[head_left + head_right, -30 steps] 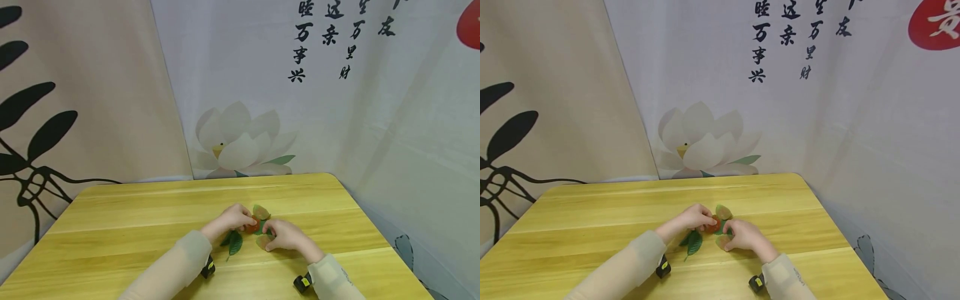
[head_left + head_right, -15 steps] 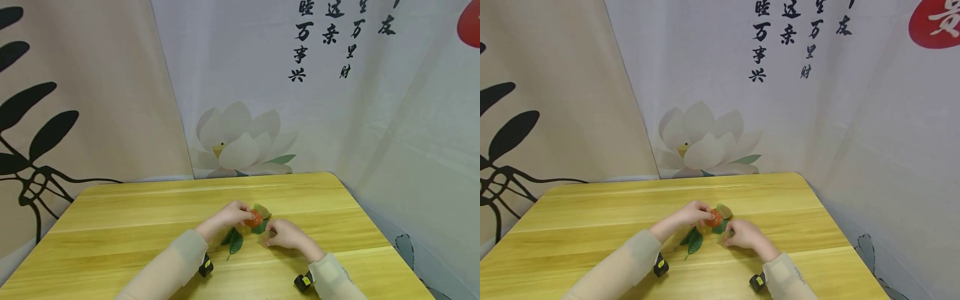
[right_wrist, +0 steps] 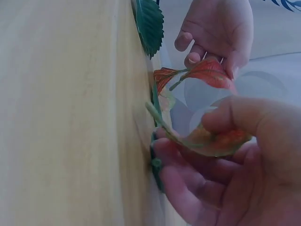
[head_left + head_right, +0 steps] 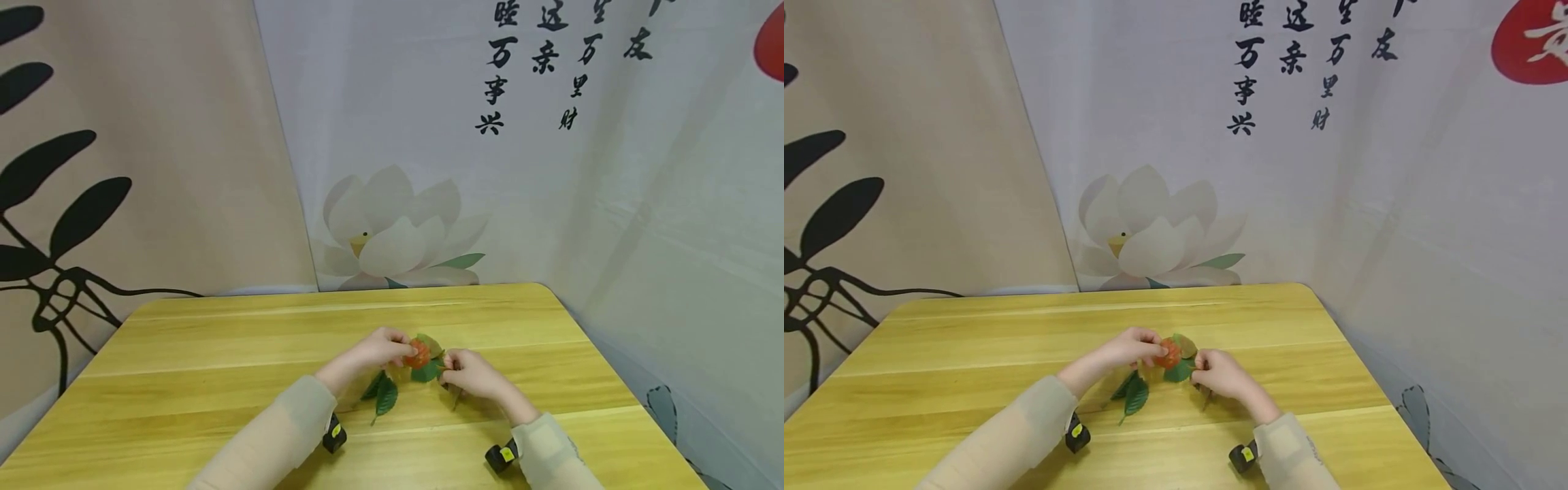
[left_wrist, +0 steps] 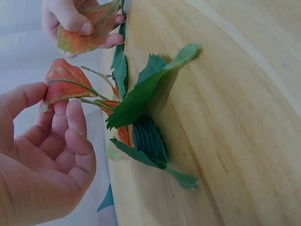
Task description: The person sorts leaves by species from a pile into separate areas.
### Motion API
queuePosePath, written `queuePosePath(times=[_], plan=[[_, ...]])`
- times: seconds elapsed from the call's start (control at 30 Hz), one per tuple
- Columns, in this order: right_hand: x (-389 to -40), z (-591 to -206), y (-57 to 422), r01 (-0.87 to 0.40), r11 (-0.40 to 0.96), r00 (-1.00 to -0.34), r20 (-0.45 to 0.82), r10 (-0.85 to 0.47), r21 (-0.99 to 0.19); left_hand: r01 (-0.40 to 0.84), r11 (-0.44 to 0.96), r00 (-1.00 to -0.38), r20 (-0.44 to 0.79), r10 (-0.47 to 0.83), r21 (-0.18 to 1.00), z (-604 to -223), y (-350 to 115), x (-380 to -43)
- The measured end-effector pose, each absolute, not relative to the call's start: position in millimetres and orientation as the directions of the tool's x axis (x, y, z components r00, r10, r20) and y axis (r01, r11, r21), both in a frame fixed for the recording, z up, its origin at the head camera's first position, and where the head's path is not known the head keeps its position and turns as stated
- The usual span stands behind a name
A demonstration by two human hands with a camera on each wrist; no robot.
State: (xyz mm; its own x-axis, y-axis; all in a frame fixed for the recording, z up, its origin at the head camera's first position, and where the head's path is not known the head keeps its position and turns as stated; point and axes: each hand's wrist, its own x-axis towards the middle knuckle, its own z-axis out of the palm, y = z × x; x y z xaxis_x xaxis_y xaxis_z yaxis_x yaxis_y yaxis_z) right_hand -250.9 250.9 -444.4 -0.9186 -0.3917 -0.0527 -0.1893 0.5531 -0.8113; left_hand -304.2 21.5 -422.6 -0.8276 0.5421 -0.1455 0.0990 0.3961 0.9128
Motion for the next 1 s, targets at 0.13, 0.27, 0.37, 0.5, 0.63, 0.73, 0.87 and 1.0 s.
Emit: queuePosePath(times=[0.13, 0.27, 0.37, 0.5, 0.63, 0.73, 0.87, 1.0], plan=[[-252.8, -447.3, 251.6, -0.153, 0.539, -0.924, -0.075, -0.376, -0.829, 0.092, 0.379, -0.821, -0.146, 0.552, 0.921, -425.5, 18.2, -305.4], [-255.1, -449.6, 252.5, -0.139, 0.529, -0.929, -0.074, -0.363, -0.837, 0.088, 0.376, -0.821, -0.147, 0.552, 0.923, -428.2, 15.3, -305.8], [-256.7, -450.8, 253.7, -0.137, 0.518, -0.927, -0.076, -0.368, -0.845, 0.088, 0.382, -0.824, -0.148, 0.547, 0.92, -429.9, 14.1, -306.1], [-257.0, -450.4, 255.2, -0.163, 0.544, -0.915, -0.08, -0.395, -0.823, 0.092, 0.396, -0.83, -0.15, 0.537, 0.914, -432.1, 13.0, -306.9], [-256.6, -449.7, 256.5, -0.168, 0.55, -0.902, -0.098, -0.421, -0.818, 0.085, 0.4, -0.829, -0.158, 0.536, 0.913, -433.7, 11.7, -307.5], [-257.6, -450.4, 258.5, -0.163, 0.531, -0.896, -0.1, -0.432, -0.832, 0.074, 0.399, -0.828, -0.167, 0.535, 0.914, -433.9, 10.3, -307.7], [-259.7, -451.2, 262.3, -0.158, 0.498, -0.893, -0.091, -0.44, -0.853, 0.075, 0.391, -0.826, -0.163, 0.54, 0.917, -433.8, 8.6, -307.9], [-260.8, -450.6, 265.0, -0.153, 0.485, -0.888, -0.096, -0.45, -0.861, 0.078, 0.385, -0.826, -0.157, 0.542, 0.92, -433.6, 7.4, -307.5]])
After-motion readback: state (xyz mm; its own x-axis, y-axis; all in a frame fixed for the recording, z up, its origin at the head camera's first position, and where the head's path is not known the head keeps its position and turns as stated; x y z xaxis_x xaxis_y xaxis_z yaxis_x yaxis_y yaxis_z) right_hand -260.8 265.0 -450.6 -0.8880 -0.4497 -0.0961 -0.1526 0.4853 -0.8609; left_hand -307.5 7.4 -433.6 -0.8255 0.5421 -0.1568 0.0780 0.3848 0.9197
